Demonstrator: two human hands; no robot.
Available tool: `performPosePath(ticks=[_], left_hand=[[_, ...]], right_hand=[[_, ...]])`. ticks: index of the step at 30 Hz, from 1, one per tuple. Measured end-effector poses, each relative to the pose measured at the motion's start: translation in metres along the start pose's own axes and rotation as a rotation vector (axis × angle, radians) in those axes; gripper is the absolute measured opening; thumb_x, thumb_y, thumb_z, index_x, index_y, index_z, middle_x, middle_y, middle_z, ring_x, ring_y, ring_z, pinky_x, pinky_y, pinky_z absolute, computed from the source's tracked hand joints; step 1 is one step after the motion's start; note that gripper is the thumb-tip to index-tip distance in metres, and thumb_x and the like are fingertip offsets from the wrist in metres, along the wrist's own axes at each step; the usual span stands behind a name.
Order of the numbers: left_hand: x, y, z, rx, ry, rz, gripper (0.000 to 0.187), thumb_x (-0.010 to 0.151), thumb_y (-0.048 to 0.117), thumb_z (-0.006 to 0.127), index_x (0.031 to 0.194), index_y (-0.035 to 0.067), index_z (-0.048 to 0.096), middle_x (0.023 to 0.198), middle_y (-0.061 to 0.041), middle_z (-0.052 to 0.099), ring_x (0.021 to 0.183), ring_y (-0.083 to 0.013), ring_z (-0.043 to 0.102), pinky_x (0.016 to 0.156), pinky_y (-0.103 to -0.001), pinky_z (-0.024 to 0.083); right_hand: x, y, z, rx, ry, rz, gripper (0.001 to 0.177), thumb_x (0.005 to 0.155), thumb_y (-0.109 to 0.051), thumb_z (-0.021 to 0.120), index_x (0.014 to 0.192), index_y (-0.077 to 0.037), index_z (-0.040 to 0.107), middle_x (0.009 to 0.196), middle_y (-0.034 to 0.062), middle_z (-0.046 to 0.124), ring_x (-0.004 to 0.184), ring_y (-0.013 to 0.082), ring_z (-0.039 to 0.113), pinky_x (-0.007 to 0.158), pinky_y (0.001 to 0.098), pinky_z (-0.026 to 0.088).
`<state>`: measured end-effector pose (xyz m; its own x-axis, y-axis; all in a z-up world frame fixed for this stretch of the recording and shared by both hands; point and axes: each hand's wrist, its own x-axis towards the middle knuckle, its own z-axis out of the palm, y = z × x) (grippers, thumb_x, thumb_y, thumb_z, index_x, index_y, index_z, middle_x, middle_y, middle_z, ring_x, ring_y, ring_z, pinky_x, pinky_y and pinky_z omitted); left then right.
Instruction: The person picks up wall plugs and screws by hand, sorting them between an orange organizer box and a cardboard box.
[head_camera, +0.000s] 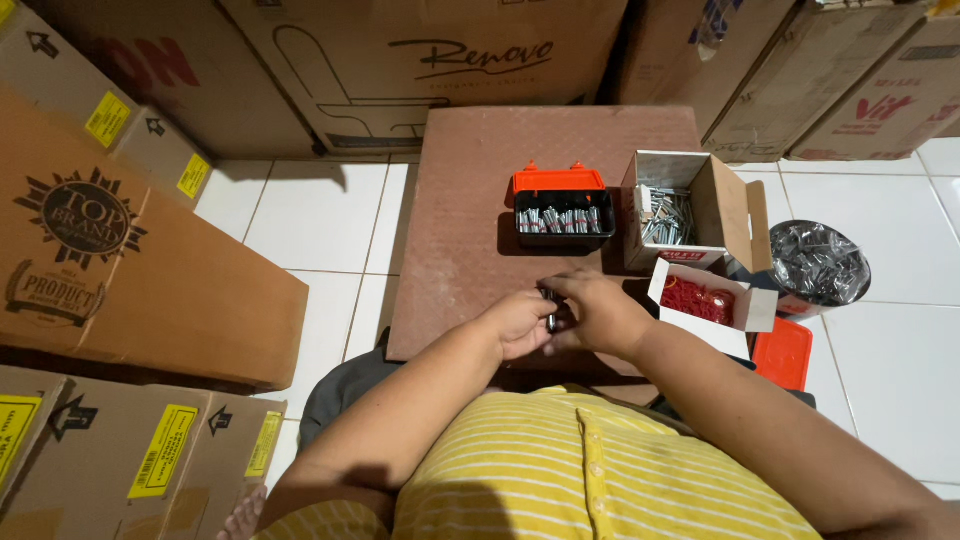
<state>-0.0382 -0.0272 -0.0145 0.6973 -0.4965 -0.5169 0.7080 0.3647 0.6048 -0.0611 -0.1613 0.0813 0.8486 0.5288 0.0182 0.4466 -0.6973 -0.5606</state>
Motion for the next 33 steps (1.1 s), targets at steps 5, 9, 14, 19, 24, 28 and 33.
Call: performPosePath(ticks=[5, 9, 14, 19, 24, 28, 33], left_hand=[[-0.003, 0.001, -0.007, 0.443, 0.122, 0.122, 0.033, 0.083, 0.013, 0.050, 0.114, 0.006, 0.040, 0.089, -0.008, 0.049, 0.073, -0.0159, 0.056, 0.061, -0.030, 0.051], [-0.050, 0.029, 0.030, 0.918, 0.132, 0.127, 0.053, 0.080, 0.019, 0.050, 0.125, 0.014, 0.024, 0.086, -0.007, 0.054, 0.072, -0.0167, 0.059, 0.069, -0.036, 0.051], [-0.092, 0.053, 0.062, 1.397, 0.130, 0.083, 0.072, 0.076, 0.024, 0.051, 0.133, 0.024, 0.008, 0.081, -0.005, 0.064, 0.069, -0.0167, 0.065, 0.074, -0.033, 0.052], [-0.095, 0.058, 0.065, 1.349, 0.048, 0.130, 0.076, 0.077, 0.021, 0.052, 0.136, 0.021, 0.003, 0.097, -0.009, 0.062, 0.072, -0.0190, 0.065, 0.076, -0.033, 0.052], [-0.072, 0.051, 0.053, 1.266, 0.080, 0.171, 0.061, 0.082, 0.021, 0.048, 0.135, 0.013, 0.019, 0.078, -0.006, 0.063, 0.067, -0.0159, 0.065, 0.069, -0.030, 0.053], [-0.076, 0.052, 0.055, 1.340, 0.083, 0.157, 0.062, 0.081, 0.018, 0.046, 0.135, 0.009, 0.016, 0.097, -0.019, 0.060, 0.078, -0.0252, 0.064, 0.076, -0.037, 0.052], [-0.023, 0.031, 0.022, 1.368, 0.126, 0.367, 0.042, 0.082, 0.019, 0.046, 0.120, 0.000, 0.041, 0.085, -0.014, 0.063, 0.075, -0.0258, 0.064, 0.071, -0.039, 0.053]], right_hand=[[0.005, -0.005, -0.005, 0.271, 0.038, 0.093, 0.056, 0.064, -0.028, 0.076, 0.112, -0.006, 0.058, 0.102, 0.0159, 0.062, 0.096, 0.0332, 0.057, 0.080, 0.0420, 0.049], [0.012, 0.004, -0.003, 0.564, -0.004, 0.325, 0.033, 0.074, -0.016, 0.069, 0.104, -0.002, 0.064, 0.094, 0.0164, 0.063, 0.076, 0.0231, 0.063, 0.060, 0.0290, 0.054], [0.019, 0.039, 0.018, 0.639, -0.020, 0.371, 0.026, 0.065, -0.008, 0.076, 0.088, -0.002, 0.067, 0.074, 0.0109, 0.063, 0.062, 0.0172, 0.063, 0.049, 0.0243, 0.055], [0.020, 0.040, 0.007, 0.683, -0.042, 0.419, 0.014, 0.067, 0.001, 0.071, 0.080, 0.001, 0.066, 0.064, 0.0094, 0.060, 0.058, 0.0158, 0.059, 0.047, 0.0238, 0.051], [0.024, 0.035, 0.006, 0.708, 0.010, 0.394, 0.013, 0.068, 0.000, 0.072, 0.079, 0.000, 0.065, 0.063, 0.0078, 0.059, 0.058, 0.0132, 0.056, 0.048, 0.0234, 0.049], [0.024, 0.034, 0.008, 0.376, 0.042, 0.277, 0.020, 0.061, -0.019, 0.079, 0.076, -0.012, 0.068, 0.070, 0.0060, 0.064, 0.070, 0.0157, 0.061, 0.064, 0.0301, 0.048], [0.028, 0.047, 0.017, 0.592, 0.097, 0.440, 0.012, 0.066, -0.008, 0.073, 0.078, -0.008, 0.068, 0.066, 0.0018, 0.062, 0.064, 0.0101, 0.056, 0.060, 0.0218, 0.046]])
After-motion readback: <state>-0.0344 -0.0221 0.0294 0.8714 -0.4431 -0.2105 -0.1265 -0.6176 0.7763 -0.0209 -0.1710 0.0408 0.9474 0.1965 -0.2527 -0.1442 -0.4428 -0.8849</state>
